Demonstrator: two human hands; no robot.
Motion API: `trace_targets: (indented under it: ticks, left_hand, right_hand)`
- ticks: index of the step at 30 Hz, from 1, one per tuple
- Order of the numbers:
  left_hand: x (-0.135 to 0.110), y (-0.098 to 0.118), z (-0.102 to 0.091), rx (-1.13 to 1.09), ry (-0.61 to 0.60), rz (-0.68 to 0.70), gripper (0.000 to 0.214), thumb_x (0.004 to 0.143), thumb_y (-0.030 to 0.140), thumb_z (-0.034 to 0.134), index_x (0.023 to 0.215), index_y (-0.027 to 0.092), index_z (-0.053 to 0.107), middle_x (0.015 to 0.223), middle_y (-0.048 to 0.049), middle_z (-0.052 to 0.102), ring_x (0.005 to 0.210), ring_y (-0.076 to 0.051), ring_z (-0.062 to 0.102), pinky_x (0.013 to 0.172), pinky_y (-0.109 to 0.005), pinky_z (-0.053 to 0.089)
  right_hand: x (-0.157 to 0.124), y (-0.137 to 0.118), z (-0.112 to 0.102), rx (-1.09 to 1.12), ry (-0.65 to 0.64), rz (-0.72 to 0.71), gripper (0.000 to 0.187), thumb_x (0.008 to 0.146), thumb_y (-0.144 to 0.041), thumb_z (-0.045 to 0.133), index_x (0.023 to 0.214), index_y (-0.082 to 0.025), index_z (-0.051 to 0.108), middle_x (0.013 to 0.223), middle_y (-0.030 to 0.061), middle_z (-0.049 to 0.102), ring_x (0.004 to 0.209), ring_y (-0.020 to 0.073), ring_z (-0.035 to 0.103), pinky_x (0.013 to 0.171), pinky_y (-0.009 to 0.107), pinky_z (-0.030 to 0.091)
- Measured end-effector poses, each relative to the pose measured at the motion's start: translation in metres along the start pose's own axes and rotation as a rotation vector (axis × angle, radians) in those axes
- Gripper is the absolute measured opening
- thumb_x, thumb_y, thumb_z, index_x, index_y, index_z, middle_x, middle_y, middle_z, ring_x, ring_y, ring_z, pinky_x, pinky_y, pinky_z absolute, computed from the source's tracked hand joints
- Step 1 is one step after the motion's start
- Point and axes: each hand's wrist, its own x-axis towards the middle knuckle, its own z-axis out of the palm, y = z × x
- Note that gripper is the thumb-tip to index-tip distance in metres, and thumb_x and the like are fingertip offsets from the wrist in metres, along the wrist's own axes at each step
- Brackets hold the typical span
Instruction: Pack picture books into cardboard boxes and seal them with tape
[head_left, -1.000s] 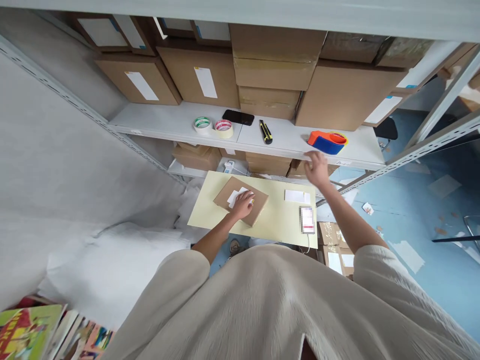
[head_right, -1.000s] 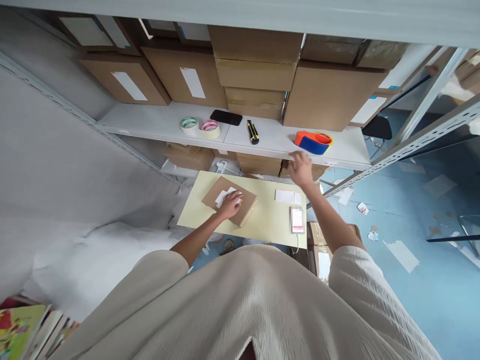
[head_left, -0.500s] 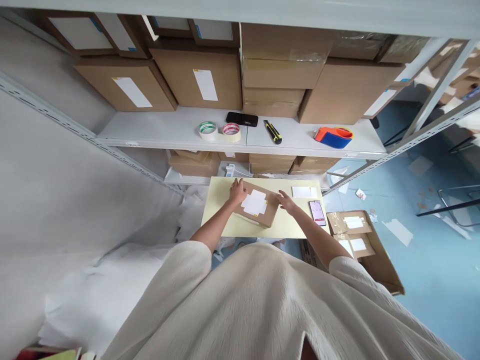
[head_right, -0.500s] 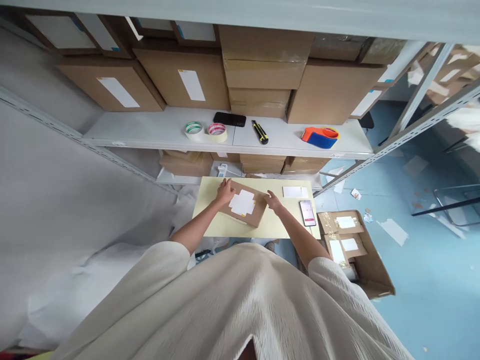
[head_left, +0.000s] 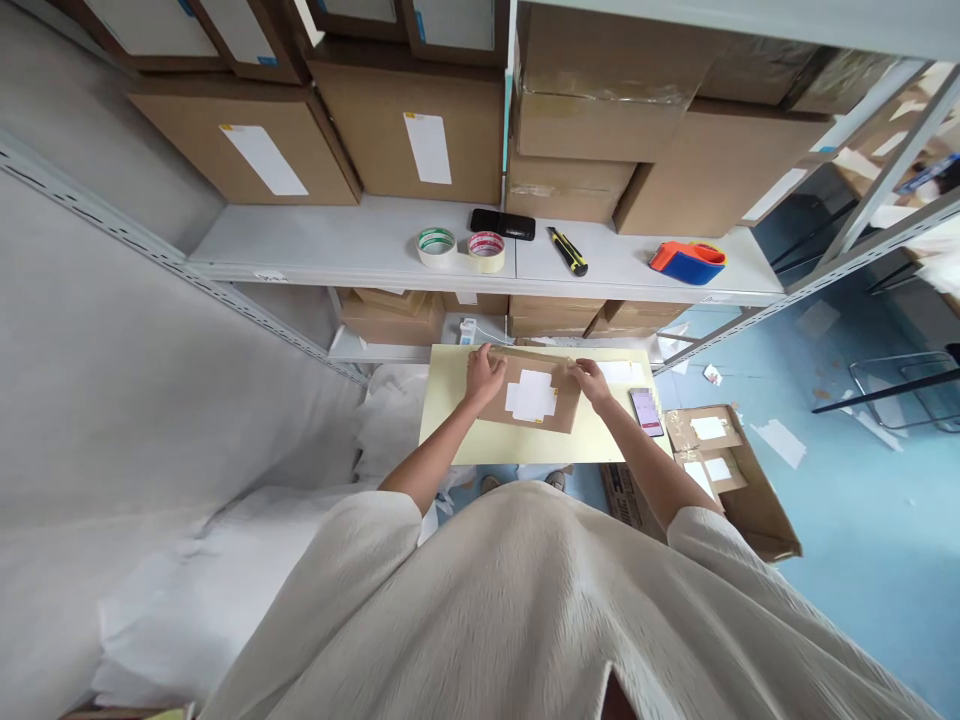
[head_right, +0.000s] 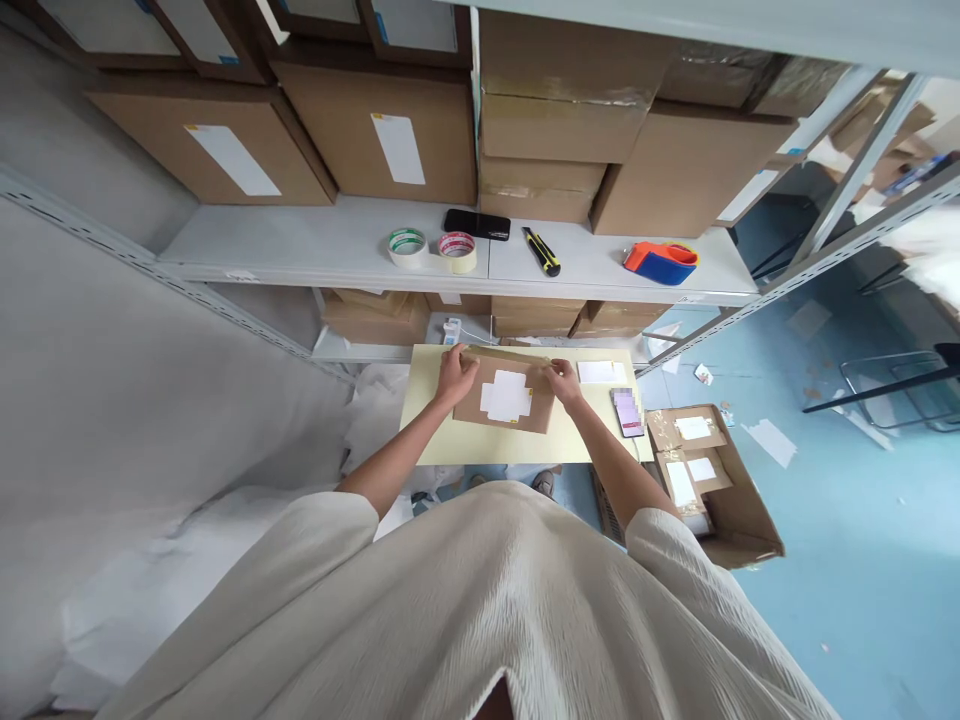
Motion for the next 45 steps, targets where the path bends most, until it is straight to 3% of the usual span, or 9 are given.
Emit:
trace_targets:
  ticks: [4, 9, 14, 18, 23, 30, 37, 41, 45]
  left_hand:
    - [-0.016, -0.006, 0.001, -0.045, 0.055, -0.014, 0.052, 0.110, 0.040, 0.061, 0.158, 0.021, 0.056, 0.138, -0.0159, 0.068, 0.121, -0.028, 0.072, 0.113, -0.042, 0.056]
    - [-0.042, -0.030, 0.009, 0.089, -0.034, -0.051, 0.054, 0.107, 0.029, 0.062, 0.159, 0.021, 0.055, 0.118, -0.0123, 0.076, 0.115, -0.030, 0.076, 0.106, -0.043, 0.060]
    - [-0.055, -0.033, 0.014, 0.331, -0.046, 0.247, 0.065, 0.099, 0.017, 0.061, 0.164, 0.018, 0.056, 0.163, -0.0240, 0.059, 0.156, -0.038, 0.056, 0.129, -0.056, 0.046]
    - [-0.053, -0.024, 0.025, 0.424, -0.215, 0.469, 0.071, 0.105, 0.027, 0.054, 0.175, 0.018, 0.047, 0.186, -0.0192, 0.039, 0.175, -0.037, 0.030, 0.143, -0.059, 0.023]
    - [-0.061, -0.027, 0.039, 0.539, -0.278, 0.462, 0.086, 0.111, 0.049, 0.045, 0.181, 0.001, 0.030, 0.191, -0.0249, 0.019, 0.180, -0.040, 0.013, 0.146, -0.060, 0.008]
    - [-0.064, -0.028, 0.041, 0.585, -0.270, 0.379, 0.086, 0.111, 0.051, 0.044, 0.181, 0.004, 0.032, 0.192, -0.0225, 0.019, 0.181, -0.038, 0.012, 0.146, -0.060, 0.008]
    - [-0.055, 0.003, 0.057, 0.565, -0.168, 0.220, 0.070, 0.110, 0.047, 0.049, 0.173, 0.017, 0.050, 0.191, -0.0191, 0.026, 0.180, -0.040, 0.016, 0.143, -0.072, 0.012]
    - [-0.058, 0.045, 0.090, 0.519, -0.179, 0.266, 0.060, 0.112, 0.044, 0.047, 0.168, 0.023, 0.057, 0.190, -0.0140, 0.032, 0.179, -0.035, 0.022, 0.145, -0.065, 0.011]
    - [-0.059, 0.094, 0.136, 0.444, -0.229, 0.341, 0.054, 0.113, 0.038, 0.049, 0.164, 0.026, 0.061, 0.187, -0.0117, 0.039, 0.178, -0.033, 0.026, 0.147, -0.060, 0.013]
  right_hand:
    - [0.002, 0.012, -0.001, -0.029, 0.057, -0.128, 0.072, 0.081, -0.064, 0.077, 0.138, -0.022, 0.064, 0.147, 0.0184, 0.066, 0.127, 0.0332, 0.069, 0.107, 0.047, 0.060]
    - [-0.011, 0.051, -0.006, -0.269, 0.093, -0.199, 0.077, 0.087, -0.054, 0.069, 0.154, -0.019, 0.057, 0.141, 0.0206, 0.062, 0.119, 0.0349, 0.069, 0.106, 0.055, 0.061]
    - [-0.031, 0.068, -0.012, -0.559, 0.014, -0.332, 0.078, 0.097, -0.043, 0.059, 0.170, -0.018, 0.049, 0.157, 0.0272, 0.055, 0.133, 0.0404, 0.066, 0.114, 0.061, 0.057]
    - [-0.038, 0.059, -0.010, -0.887, -0.025, -0.482, 0.078, 0.106, -0.036, 0.047, 0.181, -0.021, 0.036, 0.185, 0.0207, 0.036, 0.168, 0.0445, 0.036, 0.130, 0.068, 0.039]
    - [-0.039, 0.057, -0.008, -1.051, -0.139, -0.541, 0.076, 0.115, -0.041, 0.031, 0.187, -0.020, 0.022, 0.190, 0.0133, 0.031, 0.176, 0.0356, 0.026, 0.139, 0.060, 0.026]
    - [-0.027, 0.058, -0.012, -0.925, -0.186, -0.562, 0.074, 0.113, -0.047, 0.043, 0.183, -0.027, 0.034, 0.186, 0.0151, 0.039, 0.169, 0.0407, 0.033, 0.134, 0.067, 0.029]
    - [0.029, 0.082, -0.089, -0.690, -0.087, -0.440, 0.059, 0.112, -0.044, 0.042, 0.161, -0.022, 0.064, 0.164, 0.0208, 0.061, 0.147, 0.0429, 0.056, 0.117, 0.062, 0.050]
    - [0.070, 0.114, -0.143, -0.750, -0.137, -0.274, 0.055, 0.108, -0.043, 0.050, 0.154, -0.022, 0.071, 0.159, 0.0204, 0.067, 0.142, 0.0460, 0.059, 0.117, 0.067, 0.049]
    - [0.105, 0.136, -0.167, -0.863, -0.260, -0.222, 0.057, 0.107, -0.043, 0.054, 0.157, -0.022, 0.070, 0.164, 0.0196, 0.065, 0.147, 0.0478, 0.056, 0.120, 0.070, 0.046]
